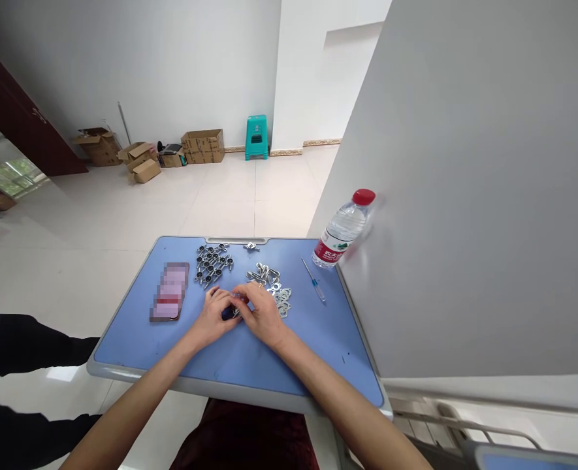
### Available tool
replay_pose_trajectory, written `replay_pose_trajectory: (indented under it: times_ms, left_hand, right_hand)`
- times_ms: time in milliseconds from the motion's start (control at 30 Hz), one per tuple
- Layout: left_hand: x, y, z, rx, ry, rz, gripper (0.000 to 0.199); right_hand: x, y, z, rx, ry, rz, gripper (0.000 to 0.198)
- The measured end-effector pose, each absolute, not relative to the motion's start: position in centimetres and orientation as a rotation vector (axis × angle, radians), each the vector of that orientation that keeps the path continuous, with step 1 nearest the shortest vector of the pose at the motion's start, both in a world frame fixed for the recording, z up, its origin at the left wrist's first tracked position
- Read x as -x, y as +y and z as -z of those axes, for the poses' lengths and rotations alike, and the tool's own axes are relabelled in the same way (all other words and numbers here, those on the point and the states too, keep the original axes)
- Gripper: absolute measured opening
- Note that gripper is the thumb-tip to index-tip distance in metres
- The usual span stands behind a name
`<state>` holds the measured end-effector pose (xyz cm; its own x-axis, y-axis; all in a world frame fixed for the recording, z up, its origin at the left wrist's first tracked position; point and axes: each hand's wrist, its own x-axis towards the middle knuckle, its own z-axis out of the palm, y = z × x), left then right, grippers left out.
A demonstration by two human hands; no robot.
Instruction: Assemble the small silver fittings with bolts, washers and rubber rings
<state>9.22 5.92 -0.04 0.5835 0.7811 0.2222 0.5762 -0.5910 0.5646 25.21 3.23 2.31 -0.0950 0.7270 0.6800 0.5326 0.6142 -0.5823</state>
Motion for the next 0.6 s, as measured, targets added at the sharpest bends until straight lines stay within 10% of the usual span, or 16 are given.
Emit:
replay_pose_trajectory:
  times_ms: [600]
  left_hand:
    - [-9.3,5.7,-1.4,-2.368,1.053,-0.636,0.009]
  right_hand:
    - [-28.3,3.2,-3.1,1.04,-1.792,-0.279,0.005]
